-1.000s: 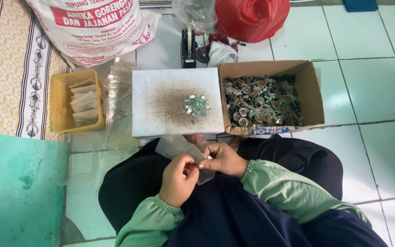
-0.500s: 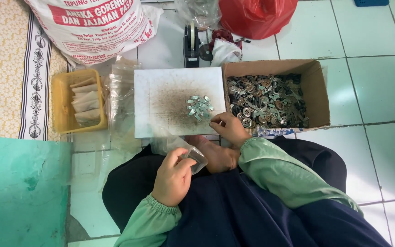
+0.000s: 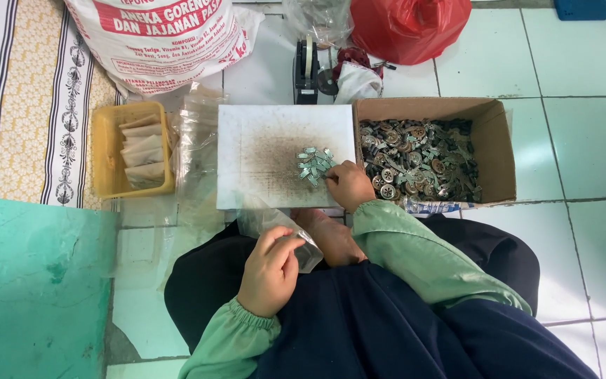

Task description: The person picks up metal lapel pins from a box, places them on a white pad one at a time, and then puts several pins into a small plastic bag.

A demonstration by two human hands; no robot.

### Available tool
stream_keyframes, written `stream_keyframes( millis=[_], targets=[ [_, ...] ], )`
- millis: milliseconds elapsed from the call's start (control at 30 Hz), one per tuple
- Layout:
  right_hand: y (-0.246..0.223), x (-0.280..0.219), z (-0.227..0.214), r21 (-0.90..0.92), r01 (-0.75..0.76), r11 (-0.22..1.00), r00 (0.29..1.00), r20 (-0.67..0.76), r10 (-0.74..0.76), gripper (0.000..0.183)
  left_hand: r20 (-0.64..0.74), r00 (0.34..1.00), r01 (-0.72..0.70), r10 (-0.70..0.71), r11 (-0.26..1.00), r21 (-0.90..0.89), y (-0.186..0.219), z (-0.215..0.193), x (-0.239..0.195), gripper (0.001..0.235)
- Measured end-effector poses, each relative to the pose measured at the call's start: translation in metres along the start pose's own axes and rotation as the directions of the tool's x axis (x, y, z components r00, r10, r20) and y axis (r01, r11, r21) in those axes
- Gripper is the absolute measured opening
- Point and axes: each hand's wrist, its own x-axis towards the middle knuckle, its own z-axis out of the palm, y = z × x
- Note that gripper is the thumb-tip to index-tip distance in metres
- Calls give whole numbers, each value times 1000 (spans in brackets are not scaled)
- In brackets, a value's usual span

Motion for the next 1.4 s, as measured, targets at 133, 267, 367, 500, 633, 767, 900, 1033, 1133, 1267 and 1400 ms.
stream_keyframes(
  millis=[133,267,367,500,633,767,900,1033,1133,1267,1400],
  targets=[
    [-12,-17,-9,336,-8,942,999,-27,18,14,-3,1000,4,-4,1000,-1,-2,-1,12,33],
    [-83,-64,-81,408,335,849,936,-250,-249,17,-61,997,-54,54,999,-1,-6,-2,22,24],
    [-132,-87,-131,250,611,751,782,-338,-524,19,-62,996,-65,64,998,-11,1,-3,33,25],
    [-172,-94,-170,-129,783,608,558,-287,-779,6,-30,998,-60,60,998,-3,13,-1,41,29],
    [-156,-91,-157,-219,778,589,557,-195,-807,3,1,998,-59,59,998,-5,21,0,43,31],
    [-148,-82,-164,-57,769,637,612,-223,-759,10,8,998,-60,60,998,-7,23,-4,46,35],
    [-100,-47,-153,291,622,727,775,-360,-519,12,-89,989,-115,117,993,28,22,-18,49,41],
    [-23,3,-94,298,320,899,917,-338,-214,13,-232,943,-215,237,970,116,49,-43,56,44],
    [24,22,-44,258,68,964,996,-70,-51,16,-214,940,-242,267,961,137,44,-42,57,42],
    [44,44,-15,28,-6,1000,992,129,2,26,-209,957,-184,201,978,98,35,-36,50,44],
    [29,48,-3,-81,137,987,990,52,-133,42,-151,988,-18,20,1000,16,44,-39,38,49]
  ],
)
